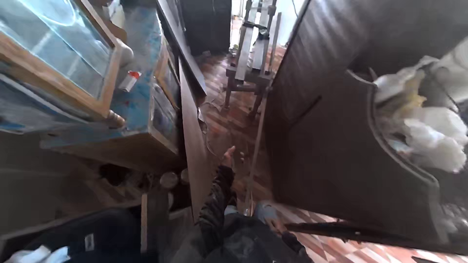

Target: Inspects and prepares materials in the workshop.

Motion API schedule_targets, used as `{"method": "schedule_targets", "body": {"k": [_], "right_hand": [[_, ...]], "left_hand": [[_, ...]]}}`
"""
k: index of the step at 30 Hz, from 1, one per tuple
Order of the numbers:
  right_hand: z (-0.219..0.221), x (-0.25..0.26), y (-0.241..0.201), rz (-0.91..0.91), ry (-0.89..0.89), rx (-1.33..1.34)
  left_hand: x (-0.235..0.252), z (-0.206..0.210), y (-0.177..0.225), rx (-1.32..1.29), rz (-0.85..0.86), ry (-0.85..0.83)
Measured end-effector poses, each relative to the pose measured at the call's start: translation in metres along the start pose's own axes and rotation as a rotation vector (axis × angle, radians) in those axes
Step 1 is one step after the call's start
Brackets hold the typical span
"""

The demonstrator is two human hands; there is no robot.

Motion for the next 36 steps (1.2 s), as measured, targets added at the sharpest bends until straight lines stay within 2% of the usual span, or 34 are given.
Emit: {"method": "schedule_targets", "body": {"k": [1, 2, 4, 7, 9, 12, 14, 19, 24, 28, 32, 36], "right_hand": [[0.009, 0.038, 0.045, 0.072, -0.053, -0.023], [0.009, 0.072, 0.058, 0.199, -0.131, -0.047], [-0.009, 0.129, 0.032, 0.316, -0.272, -0.092], [-0.040, 0.205, -0.006, 0.312, -0.385, -0.164], [-0.051, 0.256, -0.004, 0.298, -0.365, -0.163], [-0.085, 0.339, -0.019, 0.291, -0.370, -0.147], [-0.119, 0.390, -0.043, 0.306, -0.425, -0.138], [-0.177, 0.498, -0.077, 0.279, -0.431, -0.074], [-0.222, 0.616, -0.114, 0.317, -0.473, -0.058], [-0.242, 0.727, -0.142, 0.352, -0.499, -0.056], [-0.250, 0.846, -0.174, 0.313, -0.400, 0.039], [-0.275, 0.934, -0.229, 0.205, -0.406, 0.024]], "left_hand": [[0.011, -0.002, 0.010, 0.109, -0.029, 0.061], [0.023, -0.008, 0.014, 0.232, -0.056, 0.114], [0.050, -0.028, 0.012, 0.495, -0.124, 0.172], [0.083, -0.061, 0.003, 0.837, -0.300, 0.138], [0.104, -0.081, 0.006, 1.032, -0.433, 0.097], [0.148, -0.090, 0.033, 1.338, -0.597, -0.020], [0.178, -0.081, 0.064, 1.516, -0.611, -0.105], [0.245, -0.042, 0.158, 1.661, -0.357, -0.214], [0.318, -0.014, 0.245, 1.728, -0.406, -0.191], [0.403, -0.029, 0.310, 1.662, -0.412, -0.133], [0.487, -0.045, 0.399, 1.558, -0.304, -0.040], [0.558, -0.042, 0.475, 1.575, -0.417, -0.116]]}}
Point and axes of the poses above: each hand's wrist, its own x-axis towards the middle knuckle, its own z-axis out of the palm, y = z × x, the point moved 2 cm from there along x, towards the middle knuckle, and after that the axes turned 4 degrees about x, right-handed, at the moved point
